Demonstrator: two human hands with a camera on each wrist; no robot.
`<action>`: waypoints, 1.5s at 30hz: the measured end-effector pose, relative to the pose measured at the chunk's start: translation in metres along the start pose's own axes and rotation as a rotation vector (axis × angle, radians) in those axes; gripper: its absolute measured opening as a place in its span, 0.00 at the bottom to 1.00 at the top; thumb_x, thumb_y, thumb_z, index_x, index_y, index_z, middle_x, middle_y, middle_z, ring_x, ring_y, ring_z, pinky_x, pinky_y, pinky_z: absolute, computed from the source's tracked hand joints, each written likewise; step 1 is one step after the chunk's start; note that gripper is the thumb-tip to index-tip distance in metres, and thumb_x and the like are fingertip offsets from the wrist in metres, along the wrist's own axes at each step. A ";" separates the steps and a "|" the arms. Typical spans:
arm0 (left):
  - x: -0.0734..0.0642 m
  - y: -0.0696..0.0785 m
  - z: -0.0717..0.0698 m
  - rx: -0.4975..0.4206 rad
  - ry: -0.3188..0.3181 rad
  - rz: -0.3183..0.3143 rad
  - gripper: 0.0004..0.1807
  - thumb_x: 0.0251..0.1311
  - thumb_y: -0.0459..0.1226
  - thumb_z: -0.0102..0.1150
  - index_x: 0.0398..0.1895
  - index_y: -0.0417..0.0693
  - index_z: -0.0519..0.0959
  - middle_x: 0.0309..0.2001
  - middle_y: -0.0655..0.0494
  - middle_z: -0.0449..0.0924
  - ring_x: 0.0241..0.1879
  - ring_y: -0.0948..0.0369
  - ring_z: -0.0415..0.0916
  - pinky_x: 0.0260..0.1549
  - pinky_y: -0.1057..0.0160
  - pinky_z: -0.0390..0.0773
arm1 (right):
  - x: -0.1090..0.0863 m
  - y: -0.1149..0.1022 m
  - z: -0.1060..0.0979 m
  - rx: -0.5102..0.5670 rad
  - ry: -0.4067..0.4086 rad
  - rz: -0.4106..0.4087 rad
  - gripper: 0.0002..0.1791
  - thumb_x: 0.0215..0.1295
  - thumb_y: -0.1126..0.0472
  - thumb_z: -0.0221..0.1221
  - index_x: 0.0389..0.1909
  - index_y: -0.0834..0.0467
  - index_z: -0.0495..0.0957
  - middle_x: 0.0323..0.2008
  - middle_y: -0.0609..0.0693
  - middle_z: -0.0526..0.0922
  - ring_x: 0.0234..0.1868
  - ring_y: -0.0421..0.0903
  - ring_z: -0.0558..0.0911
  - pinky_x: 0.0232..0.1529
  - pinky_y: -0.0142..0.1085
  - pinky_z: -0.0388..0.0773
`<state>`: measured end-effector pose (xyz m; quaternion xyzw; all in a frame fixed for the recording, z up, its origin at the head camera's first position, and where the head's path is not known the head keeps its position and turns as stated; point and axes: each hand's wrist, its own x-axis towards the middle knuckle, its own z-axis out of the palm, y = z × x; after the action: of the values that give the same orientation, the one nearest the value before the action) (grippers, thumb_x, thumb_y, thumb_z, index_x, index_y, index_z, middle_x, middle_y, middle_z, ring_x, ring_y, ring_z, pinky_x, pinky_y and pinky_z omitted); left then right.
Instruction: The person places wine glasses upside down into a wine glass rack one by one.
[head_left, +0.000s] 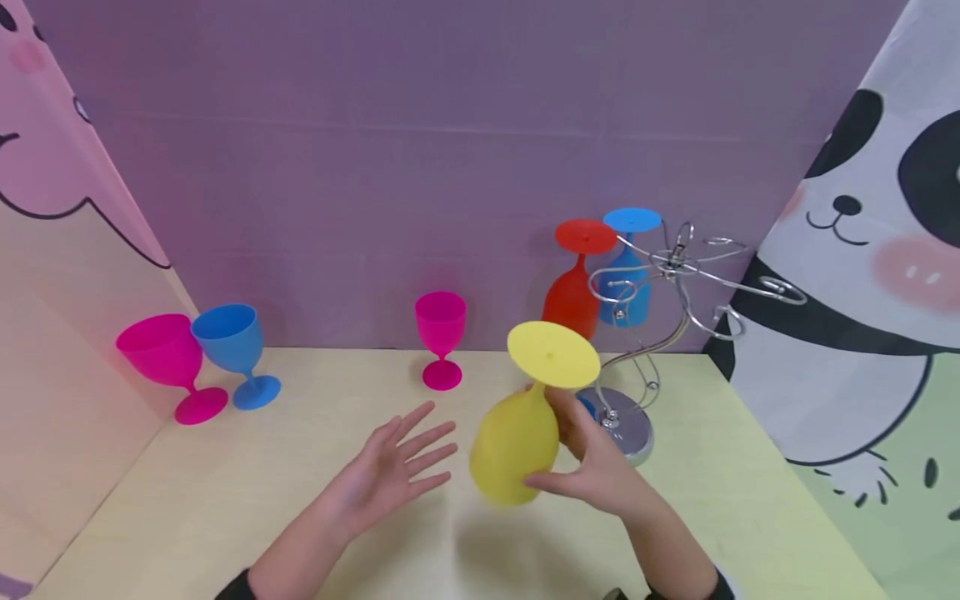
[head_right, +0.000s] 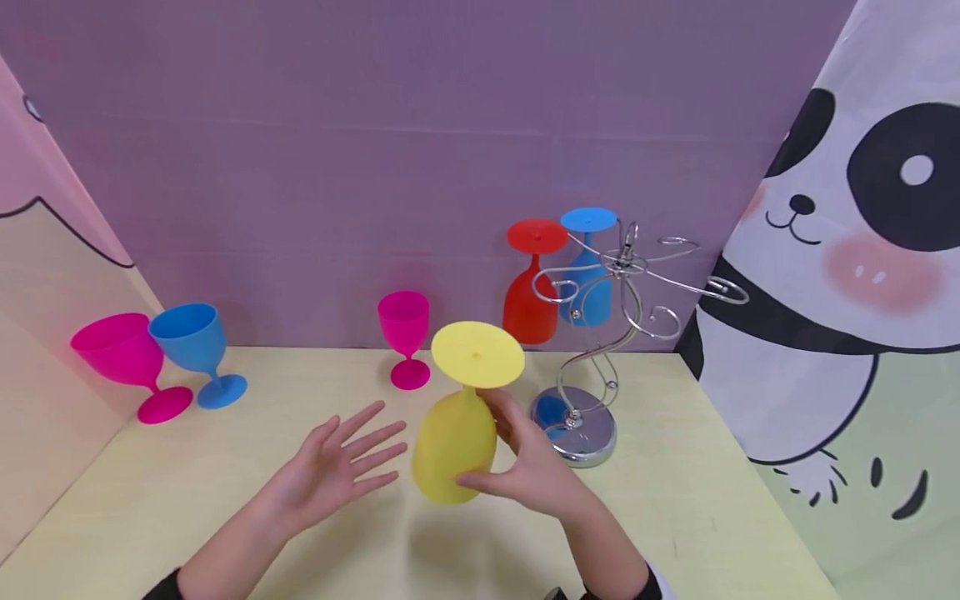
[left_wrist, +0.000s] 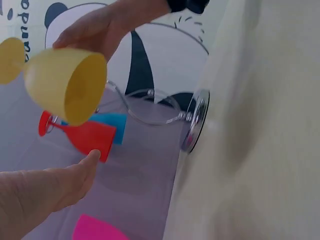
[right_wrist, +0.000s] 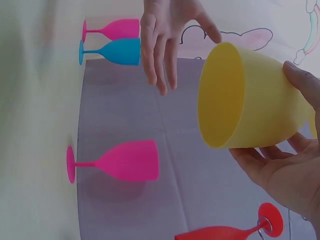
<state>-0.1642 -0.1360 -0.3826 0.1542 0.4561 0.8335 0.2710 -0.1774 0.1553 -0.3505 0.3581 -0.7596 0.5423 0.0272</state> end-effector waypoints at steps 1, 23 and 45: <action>-0.002 0.004 -0.003 0.016 0.012 0.015 0.33 0.76 0.51 0.23 0.78 0.53 0.31 0.77 0.39 0.33 0.76 0.39 0.37 0.72 0.46 0.53 | 0.000 0.001 -0.002 -0.011 0.013 0.004 0.50 0.50 0.68 0.71 0.72 0.61 0.53 0.66 0.61 0.66 0.62 0.33 0.71 0.60 0.28 0.71; -0.026 0.125 -0.085 0.672 0.633 0.371 0.42 0.70 0.47 0.49 0.78 0.59 0.37 0.77 0.49 0.42 0.74 0.52 0.50 0.70 0.54 0.57 | 0.018 0.003 -0.053 -0.144 0.244 0.153 0.48 0.54 0.68 0.67 0.73 0.55 0.52 0.64 0.53 0.65 0.60 0.38 0.68 0.55 0.22 0.72; -0.017 0.170 -0.177 1.788 0.948 -0.117 0.60 0.55 0.59 0.60 0.76 0.44 0.32 0.72 0.25 0.26 0.70 0.26 0.21 0.62 0.23 0.33 | 0.023 0.002 -0.070 -0.157 0.372 0.328 0.48 0.59 0.58 0.67 0.74 0.53 0.49 0.68 0.52 0.62 0.67 0.53 0.65 0.50 0.20 0.72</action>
<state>-0.2925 -0.3404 -0.3344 -0.0690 0.9803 0.1473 -0.1123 -0.2193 0.2026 -0.3135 0.1210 -0.8290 0.5356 0.1059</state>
